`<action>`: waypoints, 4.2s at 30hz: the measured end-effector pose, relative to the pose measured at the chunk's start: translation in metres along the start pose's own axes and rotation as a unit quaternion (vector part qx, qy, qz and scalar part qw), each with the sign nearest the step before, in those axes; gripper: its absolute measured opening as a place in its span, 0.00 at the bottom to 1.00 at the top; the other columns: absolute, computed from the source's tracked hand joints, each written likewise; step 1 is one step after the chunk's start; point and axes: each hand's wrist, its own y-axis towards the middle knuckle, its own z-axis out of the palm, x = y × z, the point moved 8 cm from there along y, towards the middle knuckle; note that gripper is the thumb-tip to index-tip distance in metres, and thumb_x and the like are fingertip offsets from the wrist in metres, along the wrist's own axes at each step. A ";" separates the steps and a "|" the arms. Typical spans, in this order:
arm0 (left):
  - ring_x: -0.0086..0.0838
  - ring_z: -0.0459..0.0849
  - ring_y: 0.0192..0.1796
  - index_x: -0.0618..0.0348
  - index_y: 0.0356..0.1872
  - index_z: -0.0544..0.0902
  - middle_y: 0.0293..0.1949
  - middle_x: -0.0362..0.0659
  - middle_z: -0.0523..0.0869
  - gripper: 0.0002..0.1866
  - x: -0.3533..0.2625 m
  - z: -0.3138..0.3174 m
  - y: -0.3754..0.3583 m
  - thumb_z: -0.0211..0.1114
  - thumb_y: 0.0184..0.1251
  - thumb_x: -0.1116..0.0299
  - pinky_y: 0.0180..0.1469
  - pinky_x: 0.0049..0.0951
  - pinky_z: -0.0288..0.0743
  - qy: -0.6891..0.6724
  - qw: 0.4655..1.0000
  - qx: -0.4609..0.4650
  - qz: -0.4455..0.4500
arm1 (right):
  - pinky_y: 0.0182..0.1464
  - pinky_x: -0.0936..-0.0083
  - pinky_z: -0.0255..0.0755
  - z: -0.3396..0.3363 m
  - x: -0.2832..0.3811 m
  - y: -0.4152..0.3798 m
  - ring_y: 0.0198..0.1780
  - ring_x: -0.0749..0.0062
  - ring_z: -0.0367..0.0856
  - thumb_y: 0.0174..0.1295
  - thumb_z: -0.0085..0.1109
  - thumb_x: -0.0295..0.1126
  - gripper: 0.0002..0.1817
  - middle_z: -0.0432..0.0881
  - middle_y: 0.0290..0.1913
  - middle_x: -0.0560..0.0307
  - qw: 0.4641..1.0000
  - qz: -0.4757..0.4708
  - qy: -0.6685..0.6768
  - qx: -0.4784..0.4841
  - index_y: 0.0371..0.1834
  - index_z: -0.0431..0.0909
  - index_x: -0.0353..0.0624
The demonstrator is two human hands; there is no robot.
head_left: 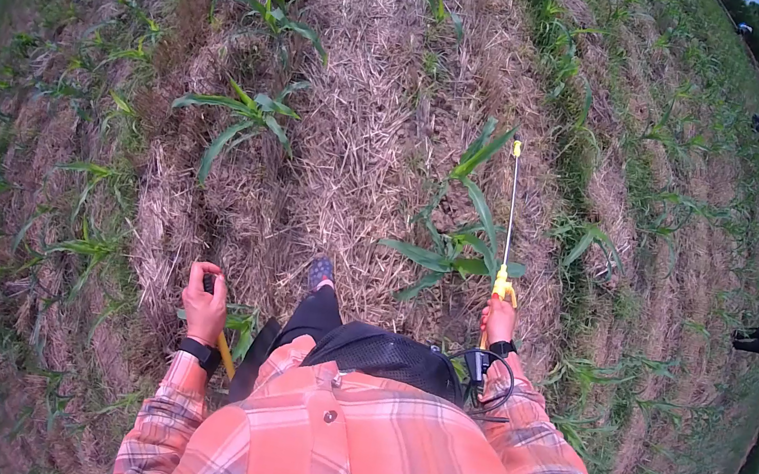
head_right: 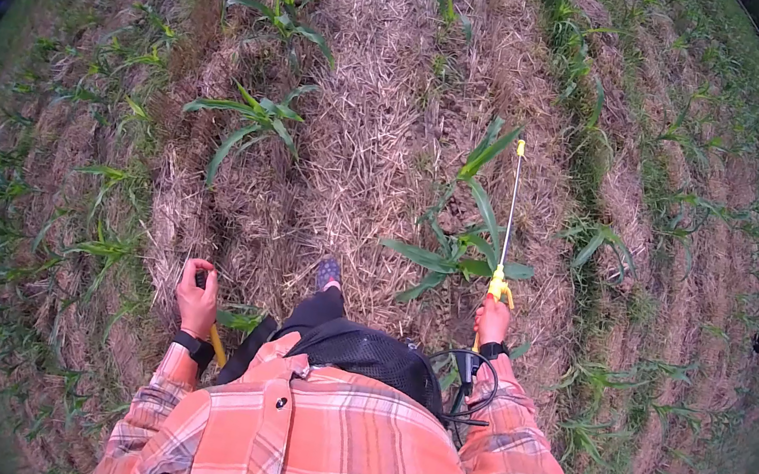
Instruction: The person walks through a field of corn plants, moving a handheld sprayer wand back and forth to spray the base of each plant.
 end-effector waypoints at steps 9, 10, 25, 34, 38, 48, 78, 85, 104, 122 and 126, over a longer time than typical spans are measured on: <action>0.22 0.69 0.18 0.60 0.28 0.70 0.17 0.39 0.70 0.02 0.022 -0.013 0.089 0.53 0.52 0.76 0.23 0.23 0.64 -0.033 0.999 -0.008 -0.026 | 0.11 0.84 0.56 0.170 0.084 0.002 0.11 0.84 0.62 0.56 0.46 0.42 0.14 0.68 0.15 0.65 0.950 -0.109 -0.250 0.155 0.22 0.67 0.44; 0.22 0.69 0.19 0.60 0.28 0.70 0.17 0.39 0.70 0.02 0.030 -0.011 0.096 0.53 0.52 0.77 0.23 0.23 0.64 -0.028 0.999 -0.005 -0.035 | 0.12 0.84 0.56 0.184 0.098 -0.008 0.12 0.84 0.63 0.56 0.47 0.42 0.14 0.69 0.15 0.65 0.944 -0.118 -0.254 0.172 0.22 0.68 0.43; 0.20 0.64 0.17 0.59 0.28 0.69 0.16 0.37 0.67 0.03 -0.011 0.012 0.202 0.53 0.54 0.75 0.21 0.23 0.60 0.011 0.999 -0.051 -0.011 | 0.20 0.81 0.62 0.267 0.160 0.051 0.17 0.81 0.68 0.55 0.48 0.45 0.17 0.73 0.17 0.64 0.889 -0.139 -0.300 0.316 0.26 0.72 0.41; 0.21 0.66 0.22 0.60 0.28 0.70 0.20 0.38 0.69 0.02 -0.081 0.097 0.291 0.53 0.54 0.75 0.26 0.22 0.63 0.032 0.999 0.013 -0.024 | 0.10 0.82 0.56 0.178 0.195 0.163 0.10 0.82 0.62 0.57 0.45 0.43 0.15 0.68 0.14 0.65 0.979 0.032 -0.143 0.143 0.22 0.68 0.43; 0.19 0.66 0.21 0.61 0.28 0.70 0.18 0.37 0.68 0.02 -0.098 0.123 0.319 0.53 0.55 0.75 0.23 0.20 0.62 0.049 0.999 0.019 -0.010 | 0.09 0.82 0.57 0.134 0.204 0.208 0.10 0.81 0.62 0.57 0.43 0.42 0.15 0.68 0.14 0.62 0.995 0.047 -0.066 0.054 0.24 0.68 0.40; 0.19 0.72 0.13 0.59 0.29 0.68 0.12 0.37 0.70 0.04 -0.083 0.161 0.381 0.54 0.54 0.76 0.15 0.19 0.64 -0.055 0.994 0.050 -0.081 | 0.08 0.84 0.56 0.105 0.242 0.274 0.09 0.82 0.61 0.58 0.44 0.42 0.15 0.66 0.14 0.63 0.994 0.048 0.080 -0.065 0.28 0.67 0.40; 0.15 0.63 0.17 0.59 0.27 0.69 0.14 0.33 0.65 0.07 -0.058 0.124 0.629 0.56 0.47 0.79 0.20 0.17 0.57 -0.014 0.997 -0.043 -0.069 | 0.28 0.75 0.67 0.499 0.474 0.298 0.24 0.72 0.75 0.54 0.48 0.45 0.18 0.76 0.20 0.58 0.870 -0.146 -0.336 0.331 0.27 0.74 0.39; 0.17 0.62 0.17 0.59 0.27 0.69 0.15 0.34 0.65 0.06 -0.105 0.160 0.690 0.56 0.47 0.78 0.20 0.19 0.58 0.010 0.999 -0.044 -0.030 | 0.14 0.82 0.58 0.491 0.501 0.389 0.13 0.82 0.66 0.56 0.47 0.42 0.14 0.71 0.16 0.65 0.913 -0.153 -0.258 0.275 0.24 0.70 0.42; 0.20 0.65 0.17 0.58 0.27 0.69 0.14 0.36 0.67 0.08 -0.174 0.264 0.818 0.59 0.46 0.77 0.22 0.21 0.61 0.055 0.998 0.017 -0.034 | 0.08 0.83 0.56 0.325 0.555 0.547 0.10 0.82 0.61 0.58 0.43 0.41 0.15 0.67 0.14 0.64 0.997 0.050 0.058 -0.026 0.27 0.68 0.40; 0.20 0.65 0.18 0.59 0.27 0.69 0.15 0.37 0.67 0.06 -0.110 0.241 1.010 0.57 0.46 0.77 0.21 0.21 0.60 -0.043 0.999 -0.015 -0.029 | 0.12 0.81 0.57 0.598 0.693 0.572 0.11 0.80 0.64 0.56 0.45 0.44 0.16 0.69 0.14 0.63 0.944 -0.029 -0.262 0.196 0.21 0.68 0.43; 0.20 0.65 0.18 0.60 0.27 0.69 0.15 0.37 0.67 0.07 -0.115 0.240 1.039 0.57 0.46 0.77 0.22 0.21 0.61 -0.052 0.998 -0.020 -0.015 | 0.14 0.84 0.57 0.654 0.729 0.551 0.13 0.83 0.64 0.56 0.47 0.44 0.15 0.69 0.16 0.66 0.912 -0.072 -0.300 0.271 0.24 0.70 0.43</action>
